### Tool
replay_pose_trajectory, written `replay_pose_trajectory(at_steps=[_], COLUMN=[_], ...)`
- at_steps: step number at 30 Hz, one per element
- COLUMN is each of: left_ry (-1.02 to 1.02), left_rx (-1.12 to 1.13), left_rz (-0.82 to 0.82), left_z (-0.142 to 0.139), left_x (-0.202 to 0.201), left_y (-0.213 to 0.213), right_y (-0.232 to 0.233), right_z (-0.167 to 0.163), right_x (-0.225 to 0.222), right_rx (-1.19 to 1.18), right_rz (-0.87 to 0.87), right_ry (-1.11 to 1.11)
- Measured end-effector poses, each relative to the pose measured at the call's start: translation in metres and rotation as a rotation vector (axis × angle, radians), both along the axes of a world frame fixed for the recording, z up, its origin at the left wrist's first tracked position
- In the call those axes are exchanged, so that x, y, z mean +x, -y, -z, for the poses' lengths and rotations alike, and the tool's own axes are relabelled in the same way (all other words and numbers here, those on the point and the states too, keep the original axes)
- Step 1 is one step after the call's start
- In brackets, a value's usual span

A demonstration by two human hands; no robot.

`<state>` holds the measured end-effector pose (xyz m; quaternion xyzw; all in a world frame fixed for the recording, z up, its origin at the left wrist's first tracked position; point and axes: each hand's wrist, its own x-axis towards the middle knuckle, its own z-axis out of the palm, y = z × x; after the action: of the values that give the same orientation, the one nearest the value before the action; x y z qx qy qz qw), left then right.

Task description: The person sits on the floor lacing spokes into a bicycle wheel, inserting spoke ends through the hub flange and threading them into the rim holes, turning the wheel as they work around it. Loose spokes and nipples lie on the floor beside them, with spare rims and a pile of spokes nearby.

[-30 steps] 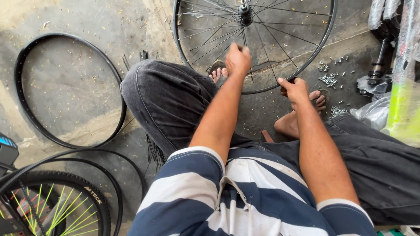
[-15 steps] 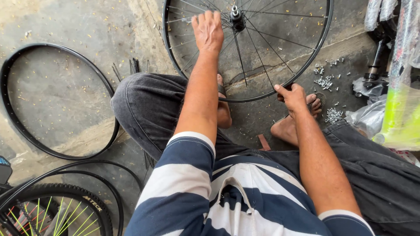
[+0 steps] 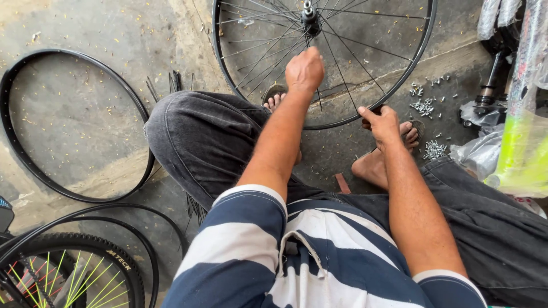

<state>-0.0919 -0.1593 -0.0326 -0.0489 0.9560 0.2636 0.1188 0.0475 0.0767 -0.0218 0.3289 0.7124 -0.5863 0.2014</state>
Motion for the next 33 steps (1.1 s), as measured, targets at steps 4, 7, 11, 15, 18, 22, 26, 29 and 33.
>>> replay_pose_trajectory(at_steps=[4, 7, 11, 15, 18, 22, 26, 29, 33], left_ry=[0.109, 0.202, 0.217, 0.227, 0.264, 0.237, 0.228, 0.126, 0.067], left_rx=[-0.024, -0.039, 0.098, 0.254, 0.99, 1.208, 1.229, 1.179, 1.024], left_rz=[-0.129, -0.18, -0.361, -0.552, -0.779, -0.721, -0.641, -0.69, -0.529], left_z=[0.013, 0.012, 0.0, 0.0, 0.007, 0.01, 0.003, -0.003, -0.007], left_x=[-0.01, -0.013, -0.015, -0.01, 0.013, 0.055, 0.072, 0.073, 0.077], left_y=[-0.003, -0.004, -0.004, -0.018, -0.043, -0.077, -0.084, -0.079, -0.076], right_y=[0.0, 0.0, 0.001, 0.002, 0.001, -0.001, -0.002, -0.001, 0.002], right_z=[0.0, -0.002, -0.003, -0.003, -0.001, 0.002, 0.002, -0.001, -0.008], right_x=[-0.002, -0.003, -0.005, -0.006, -0.006, -0.005, -0.004, -0.002, -0.002], right_rx=[-0.008, -0.013, -0.003, -0.03, -0.039, -0.019, 0.0, -0.006, -0.008], right_rz=[0.007, 0.017, 0.019, 0.027, 0.037, 0.034, 0.033, 0.012, -0.005], right_ry=[0.01, 0.017, 0.036, 0.019, 0.006, -0.005, -0.018, -0.023, -0.035])
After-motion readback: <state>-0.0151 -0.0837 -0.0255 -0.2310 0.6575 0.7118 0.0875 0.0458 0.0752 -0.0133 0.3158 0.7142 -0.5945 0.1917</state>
